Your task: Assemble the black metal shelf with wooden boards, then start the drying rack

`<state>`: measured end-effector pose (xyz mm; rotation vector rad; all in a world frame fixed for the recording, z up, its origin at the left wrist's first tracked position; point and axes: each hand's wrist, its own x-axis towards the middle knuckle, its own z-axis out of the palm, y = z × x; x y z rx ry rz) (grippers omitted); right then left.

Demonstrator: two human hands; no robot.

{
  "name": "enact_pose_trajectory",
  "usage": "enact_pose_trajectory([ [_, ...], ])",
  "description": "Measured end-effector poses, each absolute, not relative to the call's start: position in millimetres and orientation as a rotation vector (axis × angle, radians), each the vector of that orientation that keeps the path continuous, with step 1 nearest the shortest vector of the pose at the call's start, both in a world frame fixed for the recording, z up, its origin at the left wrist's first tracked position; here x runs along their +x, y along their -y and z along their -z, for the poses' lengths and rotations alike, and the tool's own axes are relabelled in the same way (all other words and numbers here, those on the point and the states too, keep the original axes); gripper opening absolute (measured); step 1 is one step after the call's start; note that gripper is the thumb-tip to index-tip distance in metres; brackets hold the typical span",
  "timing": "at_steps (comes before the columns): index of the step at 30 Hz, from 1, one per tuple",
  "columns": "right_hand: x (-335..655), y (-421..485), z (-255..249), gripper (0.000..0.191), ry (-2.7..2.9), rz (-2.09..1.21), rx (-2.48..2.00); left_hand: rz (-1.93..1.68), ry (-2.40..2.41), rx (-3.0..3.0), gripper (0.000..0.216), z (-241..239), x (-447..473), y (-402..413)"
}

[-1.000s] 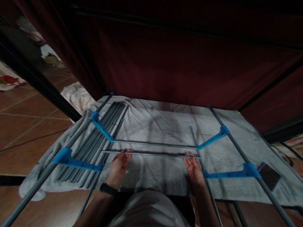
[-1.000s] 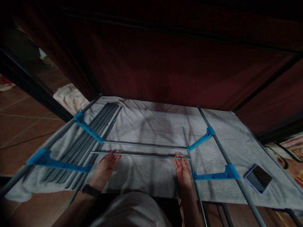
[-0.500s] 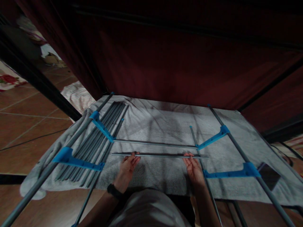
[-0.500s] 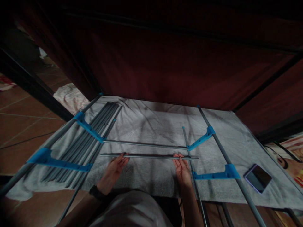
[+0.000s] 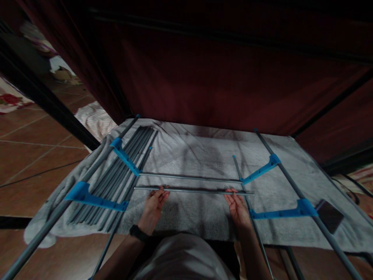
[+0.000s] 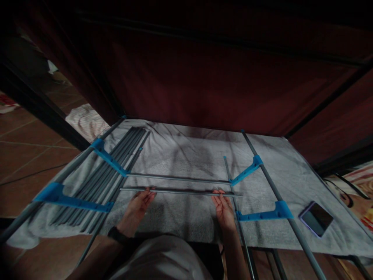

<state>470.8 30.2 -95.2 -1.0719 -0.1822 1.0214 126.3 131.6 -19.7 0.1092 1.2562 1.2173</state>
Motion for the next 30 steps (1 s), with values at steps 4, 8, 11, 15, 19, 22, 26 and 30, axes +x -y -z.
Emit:
enact_pose_trajectory([
  [4, 471.4, -30.5, 95.1, 0.039, 0.177, -1.028, -1.059, -1.242, -1.255, 0.118, 0.027, 17.5, 116.8, -137.5],
  [8, 471.6, -30.0, 94.4, 0.036, 0.184, -1.028, -1.048, -1.282, -1.264, 0.106, 0.022, 18.1, 110.1, -141.4],
  [11, 471.3, -29.5, 93.7, 0.035, 0.19, -1.039, -1.04, -1.317, -1.244, 0.122, 0.017, 19.2, 107.2, -141.4],
  [15, 471.6, -29.3, 94.4, 0.036, 0.186, -1.027, -1.027, -1.346, -1.215, 0.154, 0.013, 17.3, 105.0, -140.2],
  [19, 472.2, -29.1, 96.2, 0.037, 0.188, -1.021, -1.027, -1.381, -1.231, 0.136, 0.016, 13.2, 104.2, -142.5],
  [22, 471.9, -29.3, 96.2, 0.037, 0.181, -1.013, -1.031, -1.387, -1.261, 0.108, 0.02, 10.8, 103.7, -144.6],
  [26, 471.7, -30.5, 95.4, 0.037, 0.171, -1.001, -1.041, -1.38, -1.237, 0.11, 0.02, 11.0, 102.6, -143.5],
  [30, 472.9, -31.1, 97.3, 0.035, 0.157, -1.0, -1.045, -1.372, -1.216, 0.133, 0.016, 14.6, 103.1, -140.4],
])
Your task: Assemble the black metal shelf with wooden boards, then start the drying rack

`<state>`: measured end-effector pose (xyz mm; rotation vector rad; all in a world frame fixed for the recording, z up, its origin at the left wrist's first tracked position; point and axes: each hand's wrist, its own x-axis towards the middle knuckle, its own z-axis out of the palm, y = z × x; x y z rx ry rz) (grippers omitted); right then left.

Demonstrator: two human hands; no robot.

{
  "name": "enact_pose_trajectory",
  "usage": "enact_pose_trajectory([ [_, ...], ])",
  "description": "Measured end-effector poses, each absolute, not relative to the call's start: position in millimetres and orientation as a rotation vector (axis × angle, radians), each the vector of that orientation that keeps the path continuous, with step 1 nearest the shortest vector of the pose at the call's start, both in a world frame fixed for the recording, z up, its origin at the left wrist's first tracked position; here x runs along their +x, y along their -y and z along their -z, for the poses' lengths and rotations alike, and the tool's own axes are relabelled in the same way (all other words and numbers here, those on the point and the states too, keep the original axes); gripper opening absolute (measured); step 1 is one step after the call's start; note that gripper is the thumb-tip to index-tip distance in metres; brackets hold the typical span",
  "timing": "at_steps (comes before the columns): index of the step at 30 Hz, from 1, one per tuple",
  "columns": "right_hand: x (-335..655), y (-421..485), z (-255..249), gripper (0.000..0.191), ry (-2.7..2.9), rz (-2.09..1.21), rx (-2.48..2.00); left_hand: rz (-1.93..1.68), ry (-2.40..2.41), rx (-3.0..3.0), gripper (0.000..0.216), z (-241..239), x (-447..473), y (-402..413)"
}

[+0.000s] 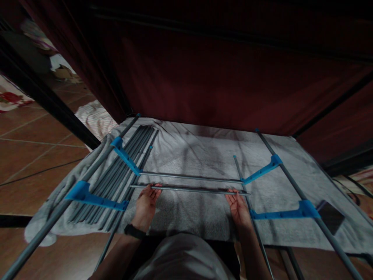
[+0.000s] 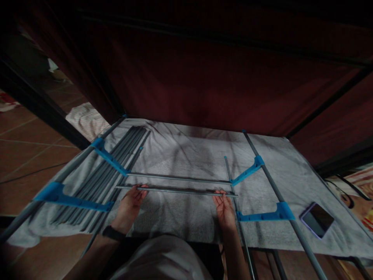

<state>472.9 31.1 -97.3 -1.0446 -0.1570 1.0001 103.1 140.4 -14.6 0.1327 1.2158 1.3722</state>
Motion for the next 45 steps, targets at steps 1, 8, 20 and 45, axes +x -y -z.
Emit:
enact_pose_trajectory([
  [1, 473.2, -31.0, 98.1, 0.035, 0.158, -1.001, -1.047, -1.362, -1.231, 0.128, 0.017, 15.5, 104.1, -139.8],
  [8, 472.7, -30.6, 98.3, 0.03, 0.172, -1.006, -1.051, -1.298, -1.251, 0.119, 0.021, 14.7, 122.3, -132.1],
  [20, 472.5, -30.7, 97.0, 0.035, 0.162, -1.026, -1.044, -1.182, -1.231, 0.079, 0.028, 21.4, 143.0, -121.2],
  [45, 468.3, -30.8, 88.7, 0.033, 0.155, -1.049, -1.046, -1.054, -1.203, 0.111, 0.02, 14.9, 146.7, -120.0],
])
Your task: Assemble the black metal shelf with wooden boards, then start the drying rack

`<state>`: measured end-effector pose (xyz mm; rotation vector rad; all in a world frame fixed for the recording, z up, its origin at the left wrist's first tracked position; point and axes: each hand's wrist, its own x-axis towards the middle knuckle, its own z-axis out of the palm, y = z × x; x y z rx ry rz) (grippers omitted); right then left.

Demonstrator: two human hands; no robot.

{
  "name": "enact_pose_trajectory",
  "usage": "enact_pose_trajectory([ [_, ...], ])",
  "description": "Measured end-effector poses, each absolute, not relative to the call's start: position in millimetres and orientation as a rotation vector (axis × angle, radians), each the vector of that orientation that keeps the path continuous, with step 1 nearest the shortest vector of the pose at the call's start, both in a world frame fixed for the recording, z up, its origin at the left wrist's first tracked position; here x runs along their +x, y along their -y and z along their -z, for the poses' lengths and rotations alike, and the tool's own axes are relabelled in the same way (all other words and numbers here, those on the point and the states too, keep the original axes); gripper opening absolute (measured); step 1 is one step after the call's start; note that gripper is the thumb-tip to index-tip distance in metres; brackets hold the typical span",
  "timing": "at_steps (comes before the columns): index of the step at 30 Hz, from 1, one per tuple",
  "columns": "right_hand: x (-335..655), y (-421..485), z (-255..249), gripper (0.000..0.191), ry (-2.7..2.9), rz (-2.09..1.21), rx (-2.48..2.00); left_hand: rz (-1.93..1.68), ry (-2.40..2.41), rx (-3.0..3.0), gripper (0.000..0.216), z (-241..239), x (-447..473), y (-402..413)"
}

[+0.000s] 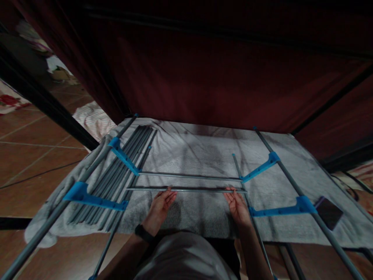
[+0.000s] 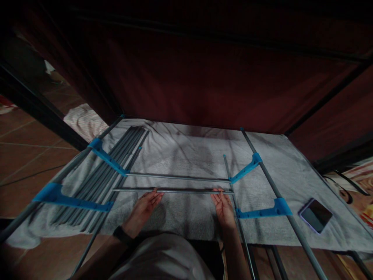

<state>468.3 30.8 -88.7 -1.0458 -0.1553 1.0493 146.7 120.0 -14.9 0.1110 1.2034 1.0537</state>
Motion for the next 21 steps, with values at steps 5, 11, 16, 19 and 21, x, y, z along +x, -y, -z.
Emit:
enact_pose_trajectory([
  [5, 467.9, -30.2, 87.0, 0.031, 0.156, -1.042, -1.041, -1.099, -1.22, 0.114, 0.021, 14.9, 139.0, -125.7],
  [11, 469.3, -30.4, 90.7, 0.031, 0.148, -1.037, -1.034, -1.123, -1.222, 0.138, 0.019, 14.6, 129.2, -130.1],
  [16, 471.1, -31.3, 93.9, 0.029, 0.151, -1.032, -1.051, -1.137, -1.234, 0.13, 0.02, 16.7, 124.1, -132.5],
  [19, 470.9, -31.0, 93.4, 0.03, 0.159, -1.032, -1.054, -1.146, -1.234, 0.116, 0.02, 16.3, 123.7, -132.6],
  [21, 470.4, -30.6, 92.9, 0.031, 0.167, -1.03, -1.057, -1.159, -1.238, 0.106, 0.02, 15.4, 124.0, -132.6],
])
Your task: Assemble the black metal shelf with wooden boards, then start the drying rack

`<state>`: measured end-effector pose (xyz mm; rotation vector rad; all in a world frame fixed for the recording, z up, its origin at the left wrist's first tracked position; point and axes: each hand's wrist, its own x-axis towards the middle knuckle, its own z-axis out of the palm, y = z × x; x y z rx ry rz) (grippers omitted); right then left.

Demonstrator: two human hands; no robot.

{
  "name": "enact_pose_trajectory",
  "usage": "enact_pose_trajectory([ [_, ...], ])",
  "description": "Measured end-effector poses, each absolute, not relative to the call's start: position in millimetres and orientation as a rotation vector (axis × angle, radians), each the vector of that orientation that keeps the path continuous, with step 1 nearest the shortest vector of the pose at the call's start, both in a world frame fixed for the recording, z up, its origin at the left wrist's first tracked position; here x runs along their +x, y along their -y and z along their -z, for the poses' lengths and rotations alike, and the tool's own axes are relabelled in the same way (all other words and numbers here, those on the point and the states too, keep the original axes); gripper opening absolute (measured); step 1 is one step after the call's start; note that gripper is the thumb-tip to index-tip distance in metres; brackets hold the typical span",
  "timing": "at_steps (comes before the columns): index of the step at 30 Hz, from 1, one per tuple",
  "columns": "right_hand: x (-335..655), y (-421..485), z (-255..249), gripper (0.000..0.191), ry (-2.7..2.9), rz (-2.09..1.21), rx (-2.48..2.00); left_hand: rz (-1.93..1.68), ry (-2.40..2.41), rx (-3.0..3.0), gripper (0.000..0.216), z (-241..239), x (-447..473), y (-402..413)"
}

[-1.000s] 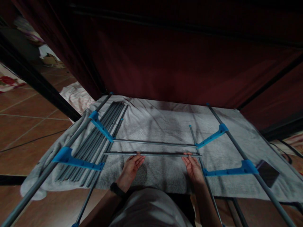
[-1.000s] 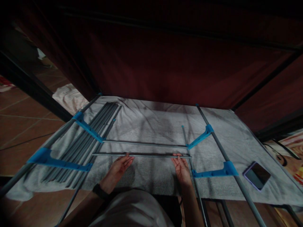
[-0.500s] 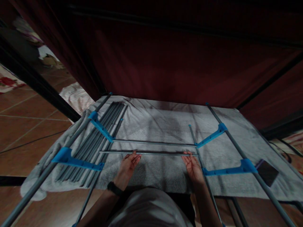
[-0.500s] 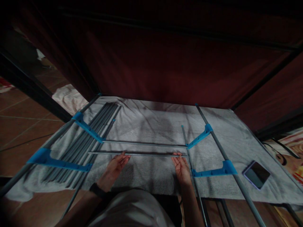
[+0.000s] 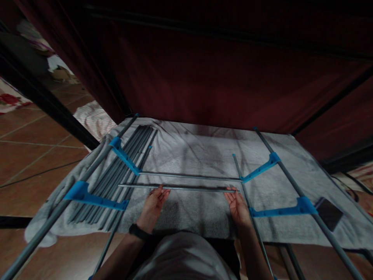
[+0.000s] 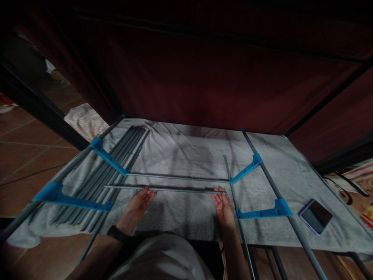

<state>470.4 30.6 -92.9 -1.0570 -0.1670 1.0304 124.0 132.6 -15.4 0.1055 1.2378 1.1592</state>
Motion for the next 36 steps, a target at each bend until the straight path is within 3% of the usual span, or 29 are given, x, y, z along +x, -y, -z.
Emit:
enact_pose_trajectory([
  [36, 474.7, -34.3, 99.8, 0.033, 0.021, -0.955, -0.996, -1.343, -1.249, 0.102, 0.026, 3.9, 93.4, -150.8],
])
